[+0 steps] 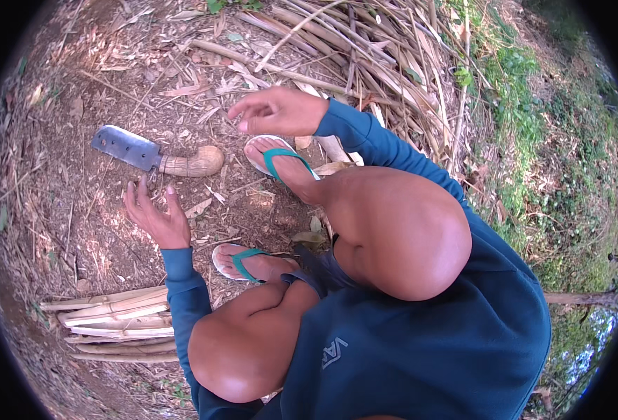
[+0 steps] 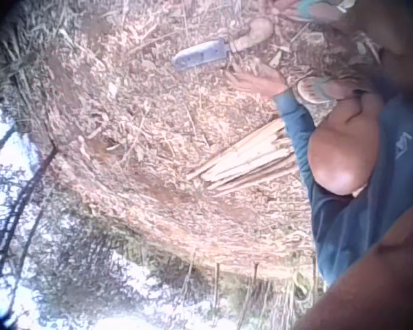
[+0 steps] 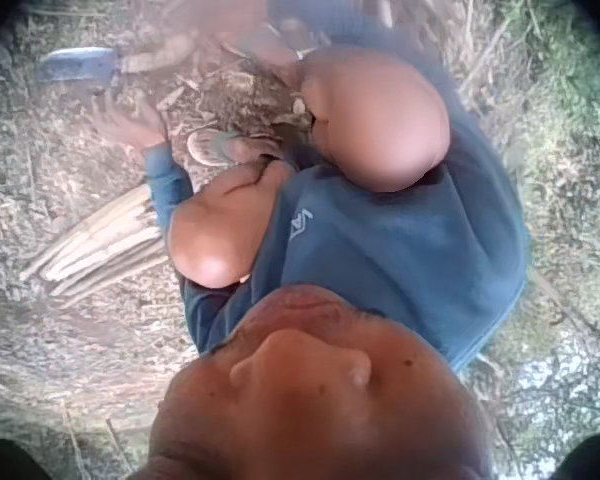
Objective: The person sits on the ground and uses a machete to split and chop bamboo stalks into smaller pieces. They repeatedly pick up bamboo, position it, and strike it with the machete to divide it, then arrange the cut pieces on the ground.
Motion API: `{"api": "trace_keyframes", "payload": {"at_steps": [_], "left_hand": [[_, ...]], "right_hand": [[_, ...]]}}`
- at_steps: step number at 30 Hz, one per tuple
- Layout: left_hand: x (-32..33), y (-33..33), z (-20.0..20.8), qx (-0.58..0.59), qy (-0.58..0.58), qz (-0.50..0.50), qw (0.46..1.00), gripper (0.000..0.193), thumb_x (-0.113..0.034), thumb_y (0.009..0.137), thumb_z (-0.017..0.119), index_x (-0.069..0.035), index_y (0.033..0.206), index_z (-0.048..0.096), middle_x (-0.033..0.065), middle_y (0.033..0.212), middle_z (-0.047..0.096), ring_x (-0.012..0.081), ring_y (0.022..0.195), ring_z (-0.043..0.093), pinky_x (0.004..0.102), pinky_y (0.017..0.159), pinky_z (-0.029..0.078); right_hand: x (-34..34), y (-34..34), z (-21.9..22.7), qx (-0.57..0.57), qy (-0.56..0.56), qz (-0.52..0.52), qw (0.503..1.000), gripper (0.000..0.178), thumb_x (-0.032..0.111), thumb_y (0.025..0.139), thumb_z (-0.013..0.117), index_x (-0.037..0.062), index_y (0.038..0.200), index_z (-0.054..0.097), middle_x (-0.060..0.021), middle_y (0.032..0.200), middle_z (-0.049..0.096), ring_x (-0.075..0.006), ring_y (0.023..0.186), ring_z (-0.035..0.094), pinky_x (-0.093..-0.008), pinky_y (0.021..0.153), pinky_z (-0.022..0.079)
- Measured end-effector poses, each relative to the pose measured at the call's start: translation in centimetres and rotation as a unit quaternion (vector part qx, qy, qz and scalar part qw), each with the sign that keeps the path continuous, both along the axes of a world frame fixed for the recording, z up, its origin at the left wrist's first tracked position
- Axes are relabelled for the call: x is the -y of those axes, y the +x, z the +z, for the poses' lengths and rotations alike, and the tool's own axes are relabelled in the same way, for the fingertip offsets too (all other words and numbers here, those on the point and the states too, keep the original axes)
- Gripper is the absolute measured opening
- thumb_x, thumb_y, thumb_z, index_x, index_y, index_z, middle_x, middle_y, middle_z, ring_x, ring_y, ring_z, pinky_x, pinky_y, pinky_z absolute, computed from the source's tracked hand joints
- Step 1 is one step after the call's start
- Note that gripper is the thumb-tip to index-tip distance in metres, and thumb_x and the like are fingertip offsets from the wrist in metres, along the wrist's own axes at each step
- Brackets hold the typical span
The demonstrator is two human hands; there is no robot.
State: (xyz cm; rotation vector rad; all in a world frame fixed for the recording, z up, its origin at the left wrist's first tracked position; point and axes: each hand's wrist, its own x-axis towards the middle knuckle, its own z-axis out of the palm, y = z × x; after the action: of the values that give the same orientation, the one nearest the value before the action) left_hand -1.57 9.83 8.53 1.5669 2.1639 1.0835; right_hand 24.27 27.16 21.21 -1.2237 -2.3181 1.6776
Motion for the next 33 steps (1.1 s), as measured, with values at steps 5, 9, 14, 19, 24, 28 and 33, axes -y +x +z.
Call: {"api": "trace_keyframes", "payload": {"at_steps": [5,9,14,19,24,28,33], "left_hand": [[-6.2,-7.1,4.3,-0.095,0.062,-0.061,0.992,0.043,-0.024,0.095,0.064,-0.005,0.132,0.056,0.0216,0.140,0.047,0.0377,0.132,0.041,0.0504,0.111,0.030],[-9.1,-8.2,3.9,-0.119,0.047,-0.105,0.986,0.042,-0.024,0.095,0.063,-0.004,0.131,0.057,0.0203,0.140,0.048,0.0365,0.131,0.043,0.0490,0.110,0.032],[-7.4,-8.1,2.8,-0.141,-0.026,-0.128,0.981,0.040,-0.024,0.097,0.061,-0.003,0.130,0.058,0.0205,0.141,0.047,0.0372,0.132,0.042,0.0493,0.109,0.033],[-5.1,-7.7,2.1,-0.173,-0.077,-0.158,0.969,0.038,-0.024,0.097,0.060,-0.005,0.130,0.059,0.0203,0.142,0.045,0.0381,0.131,0.043,0.0495,0.108,0.034],[-4.7,-6.0,2.5,-0.127,-0.120,-0.131,0.976,0.037,-0.024,0.097,0.060,-0.005,0.129,0.059,0.0208,0.140,0.046,0.0386,0.130,0.044,0.0501,0.108,0.035],[-4.6,-4.0,2.3,-0.126,-0.128,-0.138,0.974,0.034,-0.022,0.097,0.060,-0.004,0.127,0.059,0.0220,0.137,0.048,0.0388,0.128,0.046,0.0499,0.106,0.037],[-5.9,-1.7,3.2,-0.055,-0.157,-0.184,0.969,0.028,-0.015,0.097,0.058,-0.002,0.122,0.061,0.0217,0.131,0.054,0.0369,0.123,0.052,0.0475,0.104,0.040]], "right_hand": [[-1.6,13.2,10.3,-0.102,0.185,-0.381,0.900,0.033,0.025,0.100,0.057,-0.0005,0.121,0.060,-0.0120,0.108,0.070,-0.0165,0.096,0.068,-0.0290,0.090,0.052],[4.4,25.8,9.2,0.036,0.196,-0.490,0.848,0.030,0.024,0.099,0.059,-0.0007,0.116,0.062,-0.0108,0.097,0.070,-0.0140,0.087,0.067,-0.0260,0.080,0.054],[13.1,32.1,-3.1,0.187,0.026,-0.503,0.843,0.035,0.027,0.092,0.063,-0.0044,0.107,0.067,-0.0132,0.092,0.071,-0.0146,0.085,0.069,-0.0293,0.076,0.055],[17.1,28.3,-13.9,0.370,0.111,-0.339,0.858,0.087,0.061,0.079,0.069,-0.0067,0.131,0.052,-0.0322,0.120,0.060,-0.0426,0.117,0.057,-0.0432,0.102,0.044],[15.4,25.4,-15.2,0.391,0.020,-0.396,0.831,0.112,0.074,0.065,0.073,-0.0116,0.132,0.045,-0.0375,0.133,0.045,-0.0459,0.126,0.047,-0.0428,0.107,0.039],[15.6,26.2,-16.1,0.341,-0.013,-0.410,0.846,0.108,0.073,0.062,0.077,-0.0121,0.124,0.051,-0.0371,0.123,0.053,-0.0447,0.117,0.054,-0.0443,0.102,0.043],[14.7,26.2,-15.2,0.301,-0.011,-0.408,0.862,0.099,0.069,0.064,0.078,-0.0115,0.117,0.054,-0.0353,0.115,0.059,-0.0438,0.110,0.059,-0.0448,0.099,0.046]]}}
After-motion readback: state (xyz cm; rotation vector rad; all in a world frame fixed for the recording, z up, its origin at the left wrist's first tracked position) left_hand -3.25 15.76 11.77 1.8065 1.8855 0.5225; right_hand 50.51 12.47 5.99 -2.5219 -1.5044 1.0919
